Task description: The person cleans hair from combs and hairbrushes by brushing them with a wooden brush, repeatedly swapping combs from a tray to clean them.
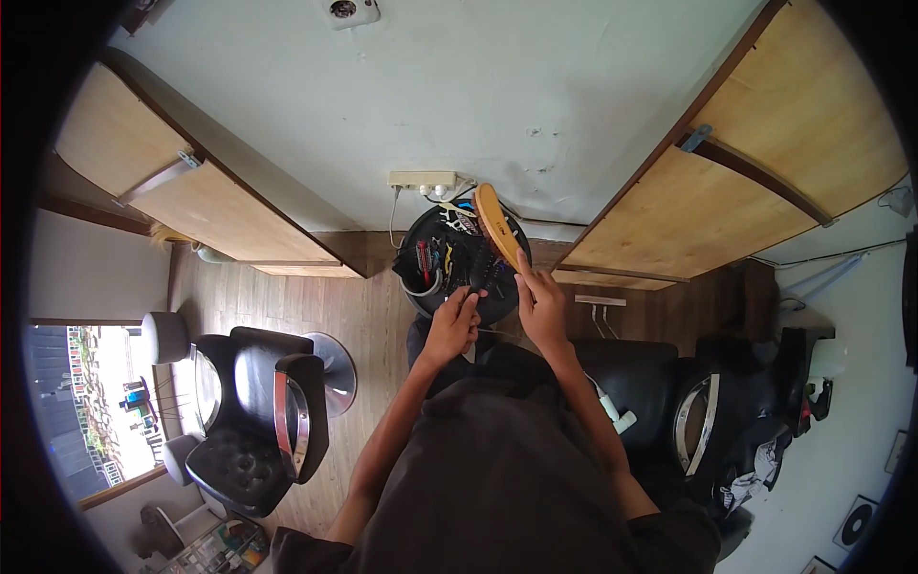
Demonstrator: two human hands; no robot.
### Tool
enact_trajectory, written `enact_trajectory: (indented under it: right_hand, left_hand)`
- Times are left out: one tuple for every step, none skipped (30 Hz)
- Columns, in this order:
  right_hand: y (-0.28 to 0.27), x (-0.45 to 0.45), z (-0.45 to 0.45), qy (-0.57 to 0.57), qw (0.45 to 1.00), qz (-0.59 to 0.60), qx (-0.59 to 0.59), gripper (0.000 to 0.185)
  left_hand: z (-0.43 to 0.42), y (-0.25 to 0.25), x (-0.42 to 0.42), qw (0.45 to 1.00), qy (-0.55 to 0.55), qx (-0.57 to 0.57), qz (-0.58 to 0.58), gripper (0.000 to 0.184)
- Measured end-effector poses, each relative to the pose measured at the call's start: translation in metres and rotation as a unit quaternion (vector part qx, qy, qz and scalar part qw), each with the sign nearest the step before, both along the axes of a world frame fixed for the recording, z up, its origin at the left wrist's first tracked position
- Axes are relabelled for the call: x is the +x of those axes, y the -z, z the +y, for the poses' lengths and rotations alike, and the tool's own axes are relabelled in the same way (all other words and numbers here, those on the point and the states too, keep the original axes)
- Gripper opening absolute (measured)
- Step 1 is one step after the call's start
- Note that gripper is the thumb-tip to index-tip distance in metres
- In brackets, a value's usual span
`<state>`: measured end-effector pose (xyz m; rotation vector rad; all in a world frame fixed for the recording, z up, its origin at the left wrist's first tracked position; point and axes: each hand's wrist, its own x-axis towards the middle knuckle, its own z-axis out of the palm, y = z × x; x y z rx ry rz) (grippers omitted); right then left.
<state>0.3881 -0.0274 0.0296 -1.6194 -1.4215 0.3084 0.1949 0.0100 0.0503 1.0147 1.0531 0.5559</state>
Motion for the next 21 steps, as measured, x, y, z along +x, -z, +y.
enact_trajectory:
  right_hand:
    - [-0.001,0.001,0.002,0.002,1.000,0.002,-0.016,0.054]
    - [-0.003,0.001,0.006,0.002,1.000,0.003,-0.016,0.054]
    - [-0.004,0.002,0.011,0.004,1.000,-0.001,0.001,0.051]
    - [-0.005,0.002,0.014,0.006,1.000,-0.005,0.019,0.048]
    - [-0.004,0.003,0.016,0.005,1.000,-0.006,0.018,0.048]
    - [-0.004,0.003,0.017,0.009,1.000,-0.008,0.010,0.049]
    - [-0.004,0.003,0.018,0.012,1.000,-0.010,0.002,0.050]
    - [-0.005,0.003,0.018,0.011,1.000,-0.010,0.002,0.050]
    - [-0.007,0.003,0.017,0.013,1.000,-0.007,-0.006,0.050]
    - [-0.008,0.002,0.015,0.016,1.000,-0.003,-0.015,0.051]
    - [-0.012,0.002,0.012,0.016,1.000,-0.003,-0.015,0.051]
    - [-0.016,0.002,0.008,-0.002,1.000,0.001,-0.005,0.052]
    - [-0.018,0.001,0.003,-0.020,1.000,0.005,0.004,0.053]
    - [-0.016,0.000,-0.003,-0.021,1.000,0.004,0.003,0.053]
    - [-0.015,-0.001,-0.011,-0.043,0.999,-0.004,-0.005,0.054]
    - [-0.013,-0.002,-0.018,-0.064,0.998,-0.012,-0.014,0.054]
    - [-0.016,-0.003,-0.023,-0.066,0.996,-0.041,-0.042,0.057]
    - [-0.013,-0.005,-0.027,-0.064,0.996,-0.042,-0.042,0.057]
    - [-0.009,-0.007,-0.029,-0.053,0.996,-0.053,-0.046,0.057]
    - [-0.008,-0.009,-0.029,-0.042,0.996,-0.063,-0.049,0.058]
    - [-0.008,-0.010,-0.028,-0.041,0.996,-0.062,-0.048,0.058]
  left_hand:
    - [0.000,0.000,-0.001,1.000,0.011,-0.012,-0.003,0.027]
    - [-0.001,-0.002,-0.002,0.999,0.022,-0.024,-0.006,0.028]
    - [-0.002,-0.003,-0.003,0.999,0.020,-0.026,-0.005,0.028]
    - [-0.002,-0.004,-0.003,0.999,0.024,-0.031,-0.007,0.028]
    - [-0.003,-0.006,-0.003,0.999,0.027,-0.037,-0.009,0.028]
    - [-0.004,-0.007,-0.004,0.999,0.026,-0.037,-0.009,0.028]
    - [-0.004,-0.007,-0.005,0.999,0.031,-0.032,-0.002,0.027]
    - [-0.004,-0.008,-0.005,0.999,0.035,-0.026,0.005,0.027]
    - [-0.003,-0.006,-0.006,0.999,0.035,-0.025,0.005,0.027]
    - [-0.002,-0.002,-0.009,0.998,0.031,-0.047,-0.021,0.028]
    - [0.000,-0.002,-0.012,0.996,0.028,-0.068,-0.047,0.028]
    - [0.004,-0.002,-0.014,0.996,0.028,-0.068,-0.047,0.028]
    - [0.009,-0.001,-0.016,0.996,-0.001,-0.082,-0.041,0.029]
    - [0.013,-0.001,-0.017,0.994,-0.029,-0.095,-0.035,0.029]
    - [0.017,0.000,-0.019,0.994,-0.029,-0.095,-0.037,0.029]
    - [0.021,0.001,-0.021,0.995,-0.034,-0.086,-0.041,0.029]
    - [0.022,0.002,-0.022,0.995,-0.038,-0.076,-0.046,0.028]
    - [0.022,0.003,-0.021,0.995,-0.037,-0.076,-0.047,0.028]
    - [0.021,0.004,-0.020,0.997,-0.020,-0.069,-0.036,0.028]
    - [0.020,0.003,-0.020,0.998,-0.004,-0.062,-0.026,0.027]
    - [0.018,0.002,-0.019,0.998,-0.003,-0.061,-0.025,0.027]
